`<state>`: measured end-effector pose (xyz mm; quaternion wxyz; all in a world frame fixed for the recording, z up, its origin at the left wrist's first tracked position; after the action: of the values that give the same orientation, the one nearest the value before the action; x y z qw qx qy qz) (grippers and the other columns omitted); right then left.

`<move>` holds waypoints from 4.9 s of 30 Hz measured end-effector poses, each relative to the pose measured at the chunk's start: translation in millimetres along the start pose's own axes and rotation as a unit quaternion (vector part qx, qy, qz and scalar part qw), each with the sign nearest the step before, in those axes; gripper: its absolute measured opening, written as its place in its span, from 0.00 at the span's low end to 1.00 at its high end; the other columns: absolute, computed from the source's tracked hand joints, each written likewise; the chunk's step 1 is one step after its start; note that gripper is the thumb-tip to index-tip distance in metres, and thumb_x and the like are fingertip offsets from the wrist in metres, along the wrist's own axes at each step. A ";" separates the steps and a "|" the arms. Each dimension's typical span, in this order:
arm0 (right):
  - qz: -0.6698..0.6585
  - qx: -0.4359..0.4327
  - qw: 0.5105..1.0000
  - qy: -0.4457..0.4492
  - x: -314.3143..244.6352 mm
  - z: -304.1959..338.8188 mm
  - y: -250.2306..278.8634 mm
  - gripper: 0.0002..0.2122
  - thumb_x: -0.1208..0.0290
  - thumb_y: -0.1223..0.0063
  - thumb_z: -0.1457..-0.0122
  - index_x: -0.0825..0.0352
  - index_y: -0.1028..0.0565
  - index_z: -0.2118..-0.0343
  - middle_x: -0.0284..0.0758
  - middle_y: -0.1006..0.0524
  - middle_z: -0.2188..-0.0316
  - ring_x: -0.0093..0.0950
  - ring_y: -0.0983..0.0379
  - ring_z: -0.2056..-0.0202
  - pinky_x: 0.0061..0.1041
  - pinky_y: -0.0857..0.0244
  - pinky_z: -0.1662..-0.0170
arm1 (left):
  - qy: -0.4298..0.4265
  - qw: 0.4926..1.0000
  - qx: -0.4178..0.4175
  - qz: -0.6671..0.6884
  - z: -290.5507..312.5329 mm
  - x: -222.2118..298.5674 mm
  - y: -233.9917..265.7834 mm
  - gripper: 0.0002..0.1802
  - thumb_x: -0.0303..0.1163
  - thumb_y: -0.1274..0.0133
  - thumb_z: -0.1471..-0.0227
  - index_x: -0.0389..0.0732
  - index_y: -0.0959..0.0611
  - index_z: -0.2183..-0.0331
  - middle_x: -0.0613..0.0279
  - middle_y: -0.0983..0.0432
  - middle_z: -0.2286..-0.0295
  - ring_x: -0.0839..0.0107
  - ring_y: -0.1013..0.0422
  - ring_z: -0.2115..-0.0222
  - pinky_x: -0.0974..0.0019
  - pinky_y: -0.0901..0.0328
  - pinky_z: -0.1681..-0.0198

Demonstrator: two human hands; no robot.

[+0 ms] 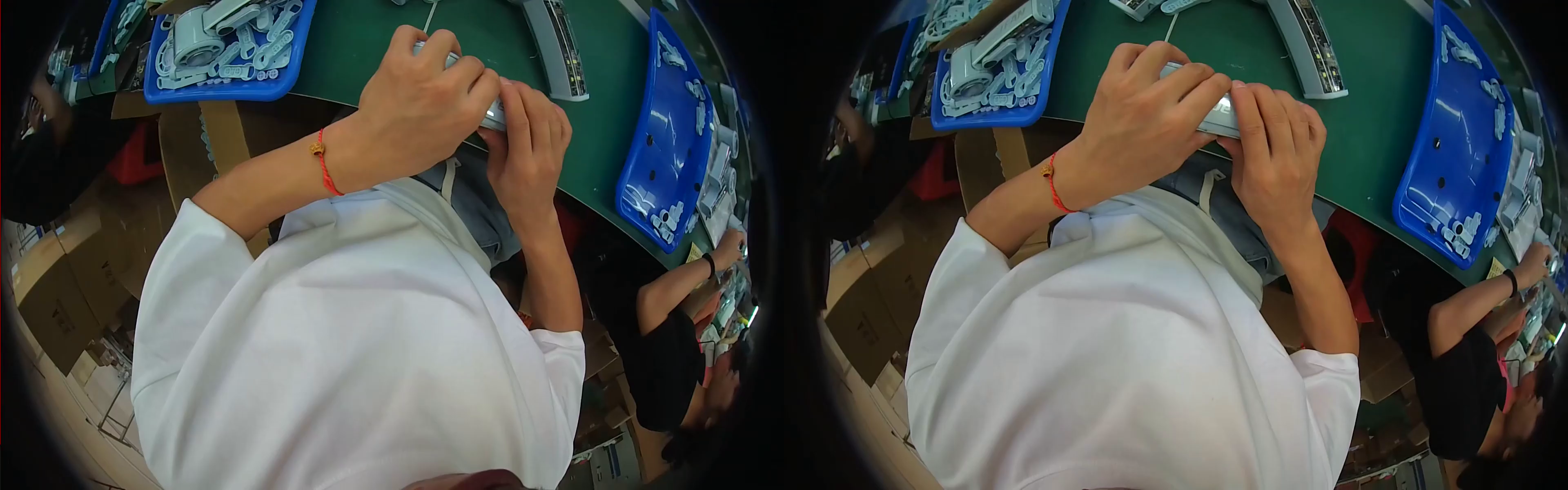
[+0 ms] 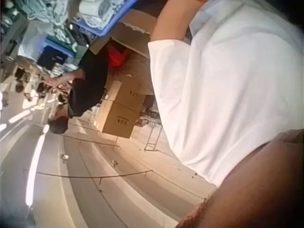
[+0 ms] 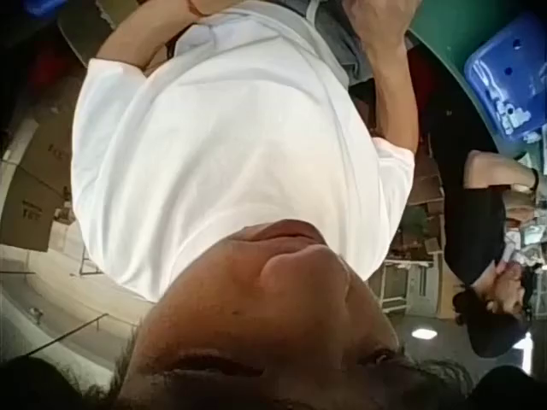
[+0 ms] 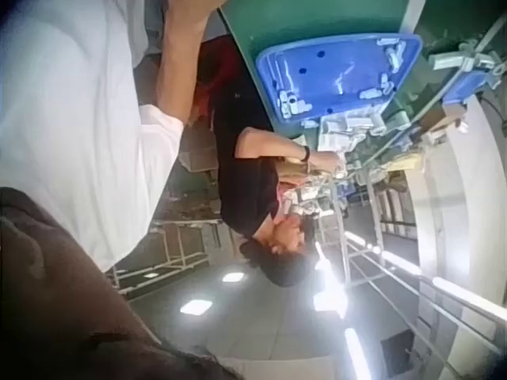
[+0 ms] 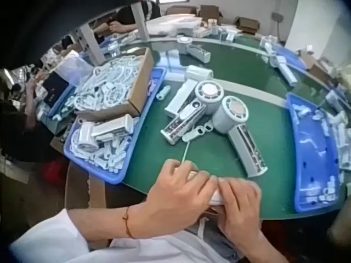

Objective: The recorder is assembling small handheld electric fans on a factory production line, fitting components together manually.

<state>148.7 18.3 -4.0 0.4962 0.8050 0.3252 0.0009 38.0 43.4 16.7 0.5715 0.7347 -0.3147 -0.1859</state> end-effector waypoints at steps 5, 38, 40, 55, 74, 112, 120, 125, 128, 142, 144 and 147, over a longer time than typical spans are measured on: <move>-0.082 -0.090 0.992 -0.016 9.4 -17.6 2.7 0.22 0.75 0.44 0.57 0.68 0.32 0.54 0.37 0.30 0.57 0.34 0.34 0.58 0.31 0.45 0.53 | -0.004 0.999 0.001 0.053 -5.4 -10.7 0.9 0.28 0.35 0.36 0.75 0.42 0.24 0.64 0.66 0.29 0.66 0.65 0.35 0.61 0.61 0.41 0.59; 0.341 -0.091 0.818 -0.454 465.6 -229.0 59.2 0.27 0.54 0.50 0.54 0.63 0.37 0.51 0.45 0.37 0.49 0.44 0.42 0.48 0.44 0.45 0.50 | 0.258 0.901 -0.100 0.333 -234.2 -216.3 -9.8 0.27 0.49 0.51 0.53 0.35 0.27 0.60 0.50 0.25 0.74 0.59 0.28 0.72 0.63 0.35 0.68; 0.271 -0.094 0.820 -0.495 482.1 -218.9 69.4 0.26 0.61 0.47 0.56 0.66 0.36 0.52 0.46 0.32 0.53 0.41 0.37 0.51 0.40 0.41 0.51 | 0.398 0.826 -0.154 0.367 -262.3 -224.9 -46.3 0.34 0.56 0.54 0.54 0.33 0.29 0.58 0.48 0.26 0.67 0.58 0.30 0.65 0.61 0.37 0.61; 0.276 -0.104 0.939 -0.177 179.0 -170.1 37.3 0.36 0.63 0.38 0.62 0.67 0.41 0.49 0.41 0.32 0.67 0.37 0.30 0.66 0.33 0.32 0.71 | 0.668 0.713 0.103 0.187 -341.6 -197.2 -113.0 0.31 0.35 0.45 0.64 0.34 0.35 0.57 0.52 0.39 0.58 0.61 0.41 0.56 0.63 0.48 0.52; 0.255 -0.221 0.935 -0.108 287.5 -65.0 134.4 0.23 0.80 0.53 0.54 0.59 0.33 0.51 0.41 0.27 0.67 0.40 0.30 0.69 0.32 0.35 0.64 | 0.196 0.614 0.284 0.709 -95.4 -126.8 117.0 0.29 0.44 0.43 0.58 0.34 0.29 0.58 0.49 0.30 0.62 0.61 0.29 0.65 0.66 0.34 0.61; -0.380 0.035 0.809 -0.448 29.9 -23.2 35.8 0.12 0.76 0.44 0.51 0.76 0.27 0.63 0.35 0.25 0.74 0.19 0.29 0.73 0.15 0.35 0.71 | 0.159 0.834 0.007 0.528 -25.5 -10.9 -13.2 0.49 0.36 0.37 0.64 0.30 0.48 0.47 0.41 0.39 0.54 0.51 0.37 0.55 0.60 0.41 0.52; -0.381 0.024 0.812 -0.442 32.0 -26.2 33.9 0.09 0.72 0.43 0.51 0.72 0.28 0.70 0.30 0.26 0.79 0.13 0.33 0.79 0.12 0.43 0.81 | 0.205 0.824 0.030 0.526 -28.9 -7.4 -7.0 0.39 0.30 0.42 0.63 0.29 0.43 0.51 0.42 0.33 0.60 0.55 0.32 0.60 0.62 0.37 0.58; -0.450 -0.029 0.774 -0.444 41.7 -21.1 21.8 0.15 0.66 0.42 0.50 0.71 0.30 0.63 0.31 0.26 0.74 0.15 0.32 0.75 0.13 0.41 0.76 | 0.213 0.775 -0.005 0.596 -32.1 -9.3 -9.1 0.37 0.31 0.44 0.62 0.28 0.42 0.52 0.43 0.32 0.63 0.57 0.30 0.65 0.64 0.35 0.61; -0.526 0.005 0.754 -0.393 39.4 -20.2 17.3 0.24 0.60 0.42 0.51 0.71 0.35 0.55 0.34 0.28 0.65 0.19 0.32 0.65 0.17 0.38 0.67 | 0.220 0.736 -0.069 0.637 -31.8 -7.7 -10.6 0.35 0.32 0.46 0.62 0.28 0.41 0.53 0.43 0.31 0.64 0.58 0.30 0.66 0.64 0.36 0.62; -0.627 0.081 0.663 -0.402 43.1 -15.8 2.5 0.36 0.53 0.37 0.58 0.73 0.38 0.51 0.40 0.30 0.55 0.28 0.32 0.55 0.26 0.37 0.54 | 0.177 0.779 -0.069 0.598 -34.2 -5.3 -7.6 0.32 0.31 0.46 0.62 0.33 0.35 0.53 0.54 0.29 0.67 0.69 0.31 0.70 0.68 0.36 0.65; -0.626 0.077 0.664 -0.402 43.1 -16.8 4.3 0.36 0.52 0.38 0.58 0.73 0.39 0.51 0.40 0.31 0.55 0.29 0.33 0.55 0.27 0.37 0.53 | 0.186 0.734 -0.083 0.647 -35.6 -2.9 -11.3 0.32 0.31 0.45 0.62 0.32 0.35 0.54 0.54 0.29 0.68 0.70 0.31 0.69 0.68 0.36 0.66; -0.642 0.074 0.652 -0.397 47.0 -13.4 0.0 0.35 0.54 0.38 0.57 0.73 0.38 0.51 0.38 0.32 0.55 0.27 0.35 0.54 0.26 0.40 0.52 | 0.148 0.759 -0.030 0.633 -36.6 -1.3 -12.0 0.33 0.32 0.44 0.63 0.32 0.35 0.54 0.52 0.29 0.67 0.67 0.31 0.70 0.68 0.36 0.66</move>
<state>181.5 53.6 -12.3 0.3939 0.3530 0.5314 -0.6617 63.2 72.4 15.2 0.6204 0.3689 -0.6139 0.3197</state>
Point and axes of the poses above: each hand's wrist, its own z-axis away from the middle knuckle, its own y-axis out of the back of the hand, x = y × z, the point moved 6 cm from there along -z, towards the middle knuckle
